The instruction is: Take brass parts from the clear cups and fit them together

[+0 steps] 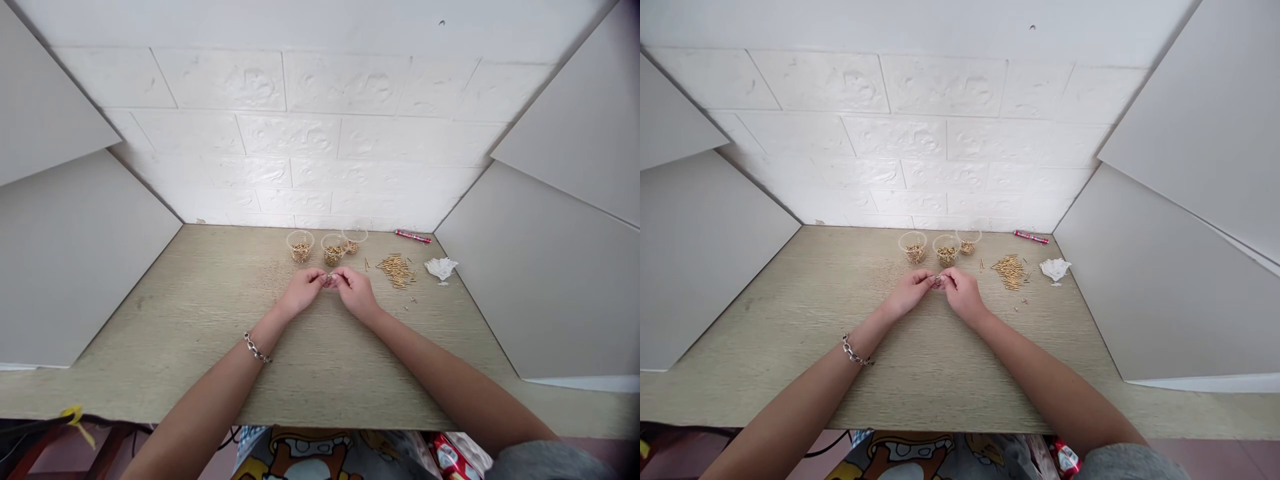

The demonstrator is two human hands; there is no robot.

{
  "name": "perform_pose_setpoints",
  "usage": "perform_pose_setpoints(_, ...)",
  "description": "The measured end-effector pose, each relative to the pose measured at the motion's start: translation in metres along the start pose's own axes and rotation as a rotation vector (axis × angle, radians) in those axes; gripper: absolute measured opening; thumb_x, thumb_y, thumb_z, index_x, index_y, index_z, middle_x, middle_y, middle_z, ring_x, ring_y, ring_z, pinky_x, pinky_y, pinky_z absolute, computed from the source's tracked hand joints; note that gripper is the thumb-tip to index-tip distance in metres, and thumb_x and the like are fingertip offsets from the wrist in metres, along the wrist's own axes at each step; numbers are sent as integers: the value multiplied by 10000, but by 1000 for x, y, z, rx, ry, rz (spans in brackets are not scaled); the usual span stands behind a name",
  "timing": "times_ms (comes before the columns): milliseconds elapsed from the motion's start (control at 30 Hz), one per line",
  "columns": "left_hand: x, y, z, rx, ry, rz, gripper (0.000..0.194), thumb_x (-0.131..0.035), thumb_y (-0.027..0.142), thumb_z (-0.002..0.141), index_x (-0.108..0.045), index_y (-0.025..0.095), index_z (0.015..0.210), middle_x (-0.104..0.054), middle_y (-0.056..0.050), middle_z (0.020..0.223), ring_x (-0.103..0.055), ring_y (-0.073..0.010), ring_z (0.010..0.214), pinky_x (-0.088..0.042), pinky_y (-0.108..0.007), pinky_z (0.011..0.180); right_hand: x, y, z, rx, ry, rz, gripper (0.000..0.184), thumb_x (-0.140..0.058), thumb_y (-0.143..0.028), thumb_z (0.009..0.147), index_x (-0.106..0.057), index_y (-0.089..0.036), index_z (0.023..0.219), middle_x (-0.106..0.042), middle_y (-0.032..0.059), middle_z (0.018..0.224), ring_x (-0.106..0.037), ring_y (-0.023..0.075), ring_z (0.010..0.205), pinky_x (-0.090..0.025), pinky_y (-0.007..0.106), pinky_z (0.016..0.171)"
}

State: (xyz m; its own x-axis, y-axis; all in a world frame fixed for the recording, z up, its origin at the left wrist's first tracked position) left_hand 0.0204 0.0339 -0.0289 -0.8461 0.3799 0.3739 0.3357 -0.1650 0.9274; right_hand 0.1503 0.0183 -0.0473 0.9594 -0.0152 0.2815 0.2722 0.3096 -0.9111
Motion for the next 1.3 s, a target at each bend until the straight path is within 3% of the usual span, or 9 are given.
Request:
perform_pose_setpoints(233,0,8,-3,-82,54,307,241,-373,224,791,-581,159,687,-607,-11,718,-523,-139,696,-375,-239,651,-3,2,1,-56,2,33,101,-433,-223,782,-520,-175,766,-600,31,711,-600,138,650,-501,277,617)
perform_pose_setpoints(400,0,10,-5,-202,104,463,224,-357,148,784,-559,154,686,-574,-23,696,-493,-129,660,-352,-238,644,-2,1,1,-25,15,-77,111,-426,-215,785,-525,-175,756,-599,24,696,-597,134,628,-480,272,605)
perform_pose_setpoints(567,1,9,-5,-289,97,519,222,-352,124,782,-549,148,683,-556,-38,693,-482,-139,673,-352,-246,650,-2,0,0,-4,4,-109,114,-421,-217,789,-521,-178,751,-593,18,692,-599,138,630,-476,277,609)
perform_pose_setpoints(767,3,8,-4,-326,73,540,216,-364,127,796,-575,150,758,-575,-35,721,-497,-136,696,-360,-242,669,-4,3,1,-76,-33,59,102,-434,-241,784,-514,-181,764,-593,23,689,-601,146,631,-501,286,599)
perform_pose_setpoints(900,4,10,-5,-311,61,478,209,-372,141,799,-571,150,737,-580,-23,729,-502,-128,704,-362,-232,664,-2,0,1,-42,-45,38,115,-437,-257,784,-519,-179,760,-593,17,680,-597,140,628,-500,281,603)
perform_pose_setpoints(1033,5,10,-4,-204,67,360,231,-375,189,806,-563,154,676,-581,1,693,-509,-121,681,-360,-228,643,1,-4,2,37,-36,-59,128,-419,-240,793,-530,-181,764,-601,16,681,-585,138,636,-479,284,621)
perform_pose_setpoints(1300,-4,-5,1,-14,27,-124,219,-447,298,771,-588,131,761,-600,-23,761,-530,-137,745,-386,-238,698,4,-12,2,159,-22,-238,141,-406,-198,794,-542,-174,765,-598,19,702,-553,129,661,-433,257,628)
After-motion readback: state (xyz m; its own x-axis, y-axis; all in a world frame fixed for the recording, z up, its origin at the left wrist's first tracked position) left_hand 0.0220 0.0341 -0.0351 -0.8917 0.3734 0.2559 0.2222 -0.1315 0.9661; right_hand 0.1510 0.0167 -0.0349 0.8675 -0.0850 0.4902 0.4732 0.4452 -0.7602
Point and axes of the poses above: each hand's wrist, its own z-axis towards the middle knuckle, its own x-axis out of the back of the hand, y = z × x, the point moved 3 cm from there along z, towards the middle knuckle
